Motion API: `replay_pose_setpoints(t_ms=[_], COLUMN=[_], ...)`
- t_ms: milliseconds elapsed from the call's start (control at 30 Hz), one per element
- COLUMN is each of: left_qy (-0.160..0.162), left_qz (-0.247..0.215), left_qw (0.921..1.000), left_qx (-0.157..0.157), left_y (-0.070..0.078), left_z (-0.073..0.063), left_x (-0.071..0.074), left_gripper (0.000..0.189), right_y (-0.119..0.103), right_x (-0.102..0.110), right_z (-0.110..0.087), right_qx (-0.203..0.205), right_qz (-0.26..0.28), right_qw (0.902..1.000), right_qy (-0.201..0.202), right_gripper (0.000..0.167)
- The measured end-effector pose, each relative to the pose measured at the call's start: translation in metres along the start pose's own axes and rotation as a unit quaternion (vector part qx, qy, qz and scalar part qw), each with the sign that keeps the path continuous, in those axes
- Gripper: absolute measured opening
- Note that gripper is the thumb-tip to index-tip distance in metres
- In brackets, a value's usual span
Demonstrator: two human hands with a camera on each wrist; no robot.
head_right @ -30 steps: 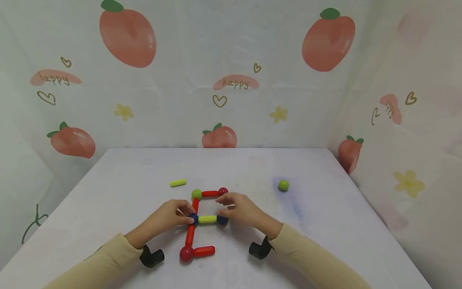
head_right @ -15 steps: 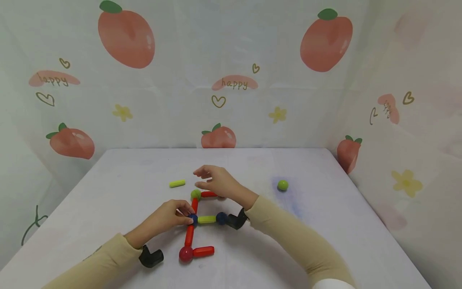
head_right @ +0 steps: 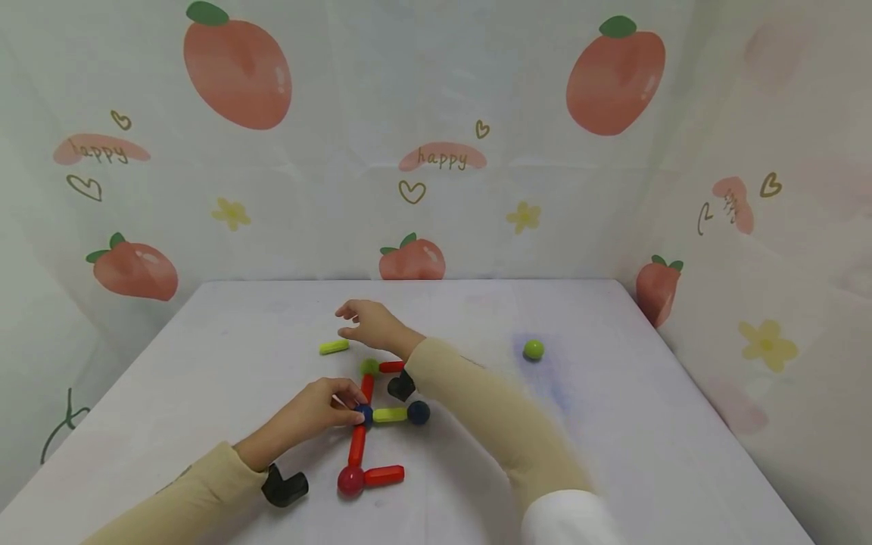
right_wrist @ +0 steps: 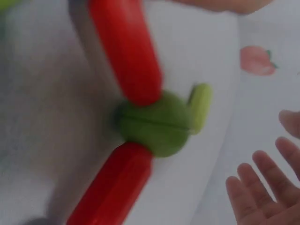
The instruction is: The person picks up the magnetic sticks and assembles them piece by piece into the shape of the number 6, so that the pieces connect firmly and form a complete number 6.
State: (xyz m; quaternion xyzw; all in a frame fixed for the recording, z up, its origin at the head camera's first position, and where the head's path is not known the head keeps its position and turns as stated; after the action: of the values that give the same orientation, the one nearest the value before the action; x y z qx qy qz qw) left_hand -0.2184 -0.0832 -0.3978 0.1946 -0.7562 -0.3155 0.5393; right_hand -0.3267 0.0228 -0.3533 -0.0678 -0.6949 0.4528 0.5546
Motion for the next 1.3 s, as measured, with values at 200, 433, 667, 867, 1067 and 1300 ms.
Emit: replay_pose_setpoints(t_ms=[200,433,667,867,1067,1300], left_qy=[0.002,0.002,0.006,0.004,0.003,0.003], left_qz=[0.003,-0.002,-0.002,0.001,-0.001,-0.001], left_qw=[0.9999,0.9998,0.9997,0.9997,0.9999,0.9999], left_qx=[-0.012,-0.017,-0.022,-0.025,-0.016,-0.016], left_y=[0.000,0.001,0.001,0.001,0.001,0.001], left_z=[-0.001,-0.001,-0.003,-0.002,-0.001,-0.001], left_x=[0.000,0.000,0.001,0.002,0.001,0.000], left_gripper=[0.017,0.017,0.017,0.017,0.018,0.018], right_y=[0.017,0.026,0.027,0.025,0.021,0.019], right_x=[-0.015,-0.034,-0.046,-0.045,-0.040,-0.039], right_z=[0.012,0.018,0.022,0.022,0.020,0.020], right_qx=[-0.035,-0.074,-0.059,-0.055,-0.042,-0.037], right_qz=[-0.031,-0.042,-0.044,-0.050,-0.063,-0.073], right_qw=[0.9979,0.9921,0.9899,0.9909,0.9926,0.9923], right_qy=[-0.044,-0.092,-0.121,-0.112,-0.095,-0.093], right_gripper=[0.046,0.055,0.049,0.040,0.027,0.019])
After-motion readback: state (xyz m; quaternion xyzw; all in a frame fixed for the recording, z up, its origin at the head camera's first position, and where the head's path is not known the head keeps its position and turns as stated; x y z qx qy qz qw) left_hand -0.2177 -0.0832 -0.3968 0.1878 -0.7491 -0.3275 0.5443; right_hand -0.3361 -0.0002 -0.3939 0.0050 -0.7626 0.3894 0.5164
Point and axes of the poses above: each hand's wrist, its own z-axis towards the middle knuckle, its own x-axis out of the back of the hand, y = z × x, the point moved 3 cm from there along z, towards the middle knuckle, and after that the axes turned 3 degrees about z, right-handed, at the moved point
